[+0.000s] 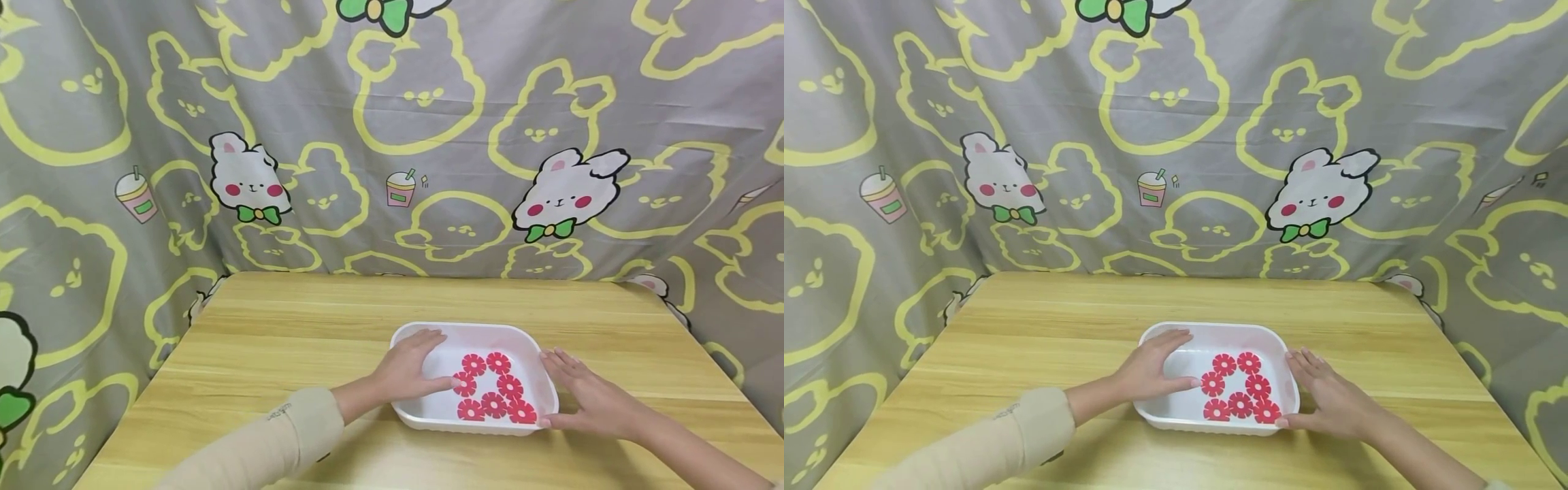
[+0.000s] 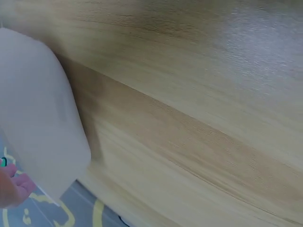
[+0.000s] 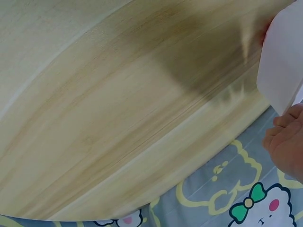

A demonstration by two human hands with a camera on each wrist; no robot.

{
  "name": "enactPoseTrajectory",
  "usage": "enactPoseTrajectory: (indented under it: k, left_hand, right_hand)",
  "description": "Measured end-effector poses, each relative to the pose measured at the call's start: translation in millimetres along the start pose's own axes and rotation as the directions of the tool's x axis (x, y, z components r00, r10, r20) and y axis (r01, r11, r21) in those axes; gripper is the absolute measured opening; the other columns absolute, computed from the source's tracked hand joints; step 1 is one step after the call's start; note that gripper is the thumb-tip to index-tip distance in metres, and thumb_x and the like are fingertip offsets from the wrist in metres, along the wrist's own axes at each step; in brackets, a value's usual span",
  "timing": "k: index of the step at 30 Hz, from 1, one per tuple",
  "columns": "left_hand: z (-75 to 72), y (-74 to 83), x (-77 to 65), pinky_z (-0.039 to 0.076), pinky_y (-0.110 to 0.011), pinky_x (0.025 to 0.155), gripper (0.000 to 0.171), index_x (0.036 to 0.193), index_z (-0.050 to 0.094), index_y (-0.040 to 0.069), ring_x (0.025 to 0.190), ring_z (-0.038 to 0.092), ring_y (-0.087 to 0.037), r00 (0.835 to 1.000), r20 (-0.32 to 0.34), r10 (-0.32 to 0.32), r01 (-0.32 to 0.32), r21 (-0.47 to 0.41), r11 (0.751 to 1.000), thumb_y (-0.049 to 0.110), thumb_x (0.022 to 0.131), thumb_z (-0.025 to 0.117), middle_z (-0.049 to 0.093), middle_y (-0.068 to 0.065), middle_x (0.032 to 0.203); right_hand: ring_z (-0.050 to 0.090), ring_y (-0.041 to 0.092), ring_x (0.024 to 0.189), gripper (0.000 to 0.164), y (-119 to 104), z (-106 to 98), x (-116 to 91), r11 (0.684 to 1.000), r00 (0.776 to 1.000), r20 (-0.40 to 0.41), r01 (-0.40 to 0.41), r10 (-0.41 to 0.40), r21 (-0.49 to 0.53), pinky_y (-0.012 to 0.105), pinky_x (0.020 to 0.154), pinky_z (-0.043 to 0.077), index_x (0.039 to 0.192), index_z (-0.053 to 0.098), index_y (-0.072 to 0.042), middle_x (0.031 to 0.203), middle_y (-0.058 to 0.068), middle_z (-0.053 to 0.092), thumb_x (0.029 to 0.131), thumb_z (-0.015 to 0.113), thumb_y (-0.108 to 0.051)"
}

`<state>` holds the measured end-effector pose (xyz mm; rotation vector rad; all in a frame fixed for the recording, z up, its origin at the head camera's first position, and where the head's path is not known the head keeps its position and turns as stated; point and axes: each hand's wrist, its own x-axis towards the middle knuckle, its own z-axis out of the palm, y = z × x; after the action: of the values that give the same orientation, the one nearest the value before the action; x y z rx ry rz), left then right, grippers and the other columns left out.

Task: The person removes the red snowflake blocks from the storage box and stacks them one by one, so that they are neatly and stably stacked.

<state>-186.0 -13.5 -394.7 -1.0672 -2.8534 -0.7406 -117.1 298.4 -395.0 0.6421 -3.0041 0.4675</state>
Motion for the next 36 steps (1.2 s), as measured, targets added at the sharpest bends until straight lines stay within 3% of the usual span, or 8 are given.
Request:
enactPoseTrajectory:
  k: [11, 16, 21, 25, 36]
  left_hand:
    - [20.6, 3.3, 18.8, 0.038, -0.032, 0.108, 0.068, 0.133, 0.05, 0.01, 0.13, 0.044, -0.02, 0.999, 0.052, 0.014, -0.011, -0.061, 0.998, 0.051, 0.081, 0.064, 0.05, -0.006, 0.138]
    - [29.5, 1.1, 25.5, 0.04, -0.027, 0.105, 0.059, 0.127, 0.054, 0.007, 0.122, 0.051, -0.019, 0.998, 0.069, 0.0, 0.005, -0.08, 0.997, 0.041, 0.081, 0.069, 0.056, -0.007, 0.129]
    - [37.1, -0.3, 29.8, 0.046, -0.02, 0.095, 0.052, 0.115, 0.063, 0.004, 0.103, 0.058, -0.014, 0.992, 0.119, -0.029, 0.033, -0.034, 0.999, 0.035, 0.075, 0.075, 0.063, -0.006, 0.11]
    - [40.0, -0.8, 30.5, 0.047, -0.017, 0.085, 0.048, 0.108, 0.067, 0.004, 0.088, 0.055, -0.01, 0.988, 0.148, -0.046, 0.042, 0.029, 0.999, 0.033, 0.072, 0.079, 0.063, -0.004, 0.098]
    - [43.5, 0.5, 29.2, 0.047, -0.016, 0.08, 0.037, 0.103, 0.069, 0.007, 0.084, 0.05, -0.009, 0.986, 0.165, -0.035, 0.022, 0.084, 0.996, 0.027, 0.073, 0.078, 0.059, -0.001, 0.092]
  right_hand:
    - [0.035, 0.053, 0.125, 0.102, 2.0, 0.0, -1.1, 1.0, 1.0, 0.012, -0.004, 0.004, 0.01, 0.065, 0.096, 0.035, 0.136, 0.038, 0.008, 0.141, 0.028, 0.038, 0.067, 0.071, -0.059]
    - [0.034, 0.053, 0.125, 0.101, 1.1, -0.7, -0.4, 1.0, 1.0, 0.02, -0.005, 0.005, 0.019, 0.065, 0.096, 0.035, 0.136, 0.038, 0.008, 0.141, 0.028, 0.038, 0.068, 0.071, -0.059]
    - [0.034, 0.053, 0.125, 0.101, 0.7, -0.7, 0.0, 1.0, 1.0, 0.026, -0.006, 0.005, 0.023, 0.065, 0.096, 0.035, 0.137, 0.037, 0.008, 0.141, 0.028, 0.037, 0.068, 0.071, -0.059]
    - [0.034, 0.052, 0.126, 0.101, 1.3, -0.1, 0.0, 1.0, 1.0, 0.026, -0.005, 0.005, 0.025, 0.065, 0.096, 0.035, 0.137, 0.037, 0.008, 0.141, 0.028, 0.037, 0.068, 0.071, -0.058]
    - [0.032, 0.052, 0.127, 0.101, 2.9, 1.2, 0.3, 0.999, 0.999, 0.038, -0.019, 0.018, 0.037, 0.064, 0.096, 0.033, 0.139, 0.035, 0.006, 0.143, 0.028, 0.035, 0.069, 0.07, -0.058]
